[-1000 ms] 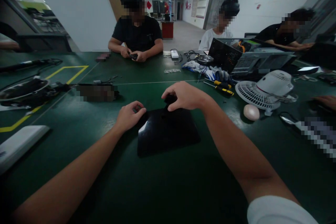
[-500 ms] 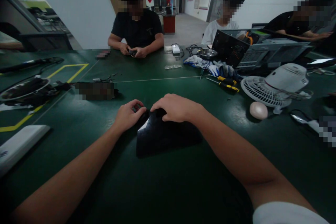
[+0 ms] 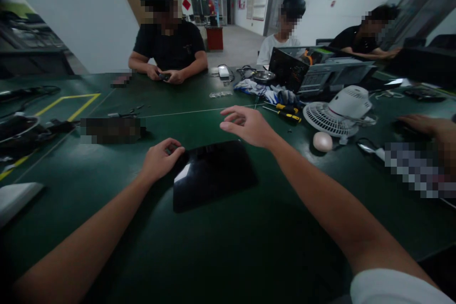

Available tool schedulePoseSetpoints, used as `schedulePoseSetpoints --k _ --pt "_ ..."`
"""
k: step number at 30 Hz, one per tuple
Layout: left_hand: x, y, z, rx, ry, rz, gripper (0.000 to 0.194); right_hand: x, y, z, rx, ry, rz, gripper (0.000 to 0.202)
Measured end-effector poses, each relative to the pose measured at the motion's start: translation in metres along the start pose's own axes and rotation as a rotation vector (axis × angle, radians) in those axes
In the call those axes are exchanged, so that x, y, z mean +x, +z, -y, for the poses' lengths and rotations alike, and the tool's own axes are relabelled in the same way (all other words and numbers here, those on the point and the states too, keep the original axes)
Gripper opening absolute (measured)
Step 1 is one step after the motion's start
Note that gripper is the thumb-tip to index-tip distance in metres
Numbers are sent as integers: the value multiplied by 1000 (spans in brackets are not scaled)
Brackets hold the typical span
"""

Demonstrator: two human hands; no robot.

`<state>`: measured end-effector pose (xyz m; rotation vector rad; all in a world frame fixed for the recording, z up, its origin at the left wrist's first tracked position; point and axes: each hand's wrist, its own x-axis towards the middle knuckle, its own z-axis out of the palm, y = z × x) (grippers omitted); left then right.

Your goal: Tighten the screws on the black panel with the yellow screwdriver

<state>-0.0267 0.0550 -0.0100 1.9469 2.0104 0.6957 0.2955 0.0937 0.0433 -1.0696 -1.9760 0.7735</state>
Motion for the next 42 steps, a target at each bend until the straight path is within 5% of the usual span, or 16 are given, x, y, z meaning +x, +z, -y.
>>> schedulePoseSetpoints --k 3,6,10,16,22,26,29,33,37,42 --pt "2 -1 1 6 -14 -19 25 -27 -13 -52 -368 208 -305 39" --pt "5 -1 4 3 -20 -20 24 -48 -29 -90 -540 319 -374 33" --pt "8 -3 8 -28 -19 -31 23 -54 -53 -110 -705 457 -487 48" --pt "3 -3 2 -28 -30 -96 25 -52 -57 -119 -779 576 -355 43" --pt "-6 -8 -8 -3 -19 -228 27 -57 -35 -113 -712 414 -232 51" --pt "-21 -21 -46 6 81 -311 31 -57 -8 -97 -666 279 -167 46" --pt "-40 -25 -93 139 274 -187 34 -56 9 -87 -634 200 -128 44" --pt "-55 -7 -140 390 476 96 36 -57 14 -84 -611 166 -133 42" --pt "-49 11 -146 502 462 208 42 -60 11 -91 -590 153 -138 42" --pt "-40 7 -134 544 535 242 44 -60 9 -95 -577 153 -149 43"
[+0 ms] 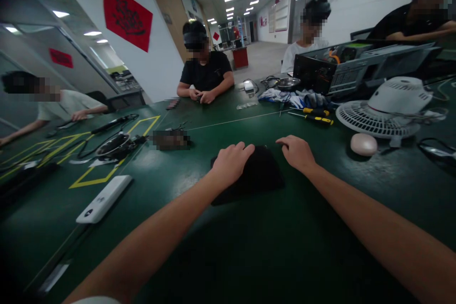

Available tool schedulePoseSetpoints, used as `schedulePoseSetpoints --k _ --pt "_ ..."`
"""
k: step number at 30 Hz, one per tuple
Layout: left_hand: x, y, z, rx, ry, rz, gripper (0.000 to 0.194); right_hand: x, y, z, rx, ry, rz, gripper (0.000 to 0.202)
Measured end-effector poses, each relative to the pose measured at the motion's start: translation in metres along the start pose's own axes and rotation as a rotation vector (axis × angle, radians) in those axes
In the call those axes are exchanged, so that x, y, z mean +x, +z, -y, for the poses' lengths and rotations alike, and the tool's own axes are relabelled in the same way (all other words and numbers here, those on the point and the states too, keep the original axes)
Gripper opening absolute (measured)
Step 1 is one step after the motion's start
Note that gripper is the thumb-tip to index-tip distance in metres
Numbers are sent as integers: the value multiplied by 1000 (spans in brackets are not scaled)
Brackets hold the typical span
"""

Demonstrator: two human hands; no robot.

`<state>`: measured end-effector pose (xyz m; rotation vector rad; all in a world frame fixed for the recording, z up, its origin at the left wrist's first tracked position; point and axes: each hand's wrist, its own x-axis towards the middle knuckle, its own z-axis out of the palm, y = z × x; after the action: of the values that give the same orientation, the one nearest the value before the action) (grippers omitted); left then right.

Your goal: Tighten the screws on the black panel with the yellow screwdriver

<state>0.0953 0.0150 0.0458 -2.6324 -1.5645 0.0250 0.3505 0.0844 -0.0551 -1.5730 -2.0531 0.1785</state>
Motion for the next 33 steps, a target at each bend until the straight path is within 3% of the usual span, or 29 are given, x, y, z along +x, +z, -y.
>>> schedulePoseSetpoints --k 5,10,13,18,22,26,30,33 --pt "-7 -2 9 -61 7 -8 36 1 3 -3 2 1 -17 44" --pt "-15 3 19 -171 -32 -126 26 2 9 -8 3 -9 -49 45" --pt "-19 9 33 -329 -102 -323 20 2 9 -9 21 -29 -48 45" --pt "-23 29 57 -757 -357 -831 19 -9 9 9 102 -118 -63 45" --pt "-26 44 58 -1050 -396 -983 25 -29 18 44 223 -223 -45 64" --pt "-29 56 48 -1219 -436 -928 29 -43 27 74 247 -323 41 83" --pt "-31 67 44 -1477 -483 -695 33 -45 23 85 164 -409 118 93" --pt "-33 66 54 -1545 -535 -519 40 -42 14 87 117 -406 126 88"
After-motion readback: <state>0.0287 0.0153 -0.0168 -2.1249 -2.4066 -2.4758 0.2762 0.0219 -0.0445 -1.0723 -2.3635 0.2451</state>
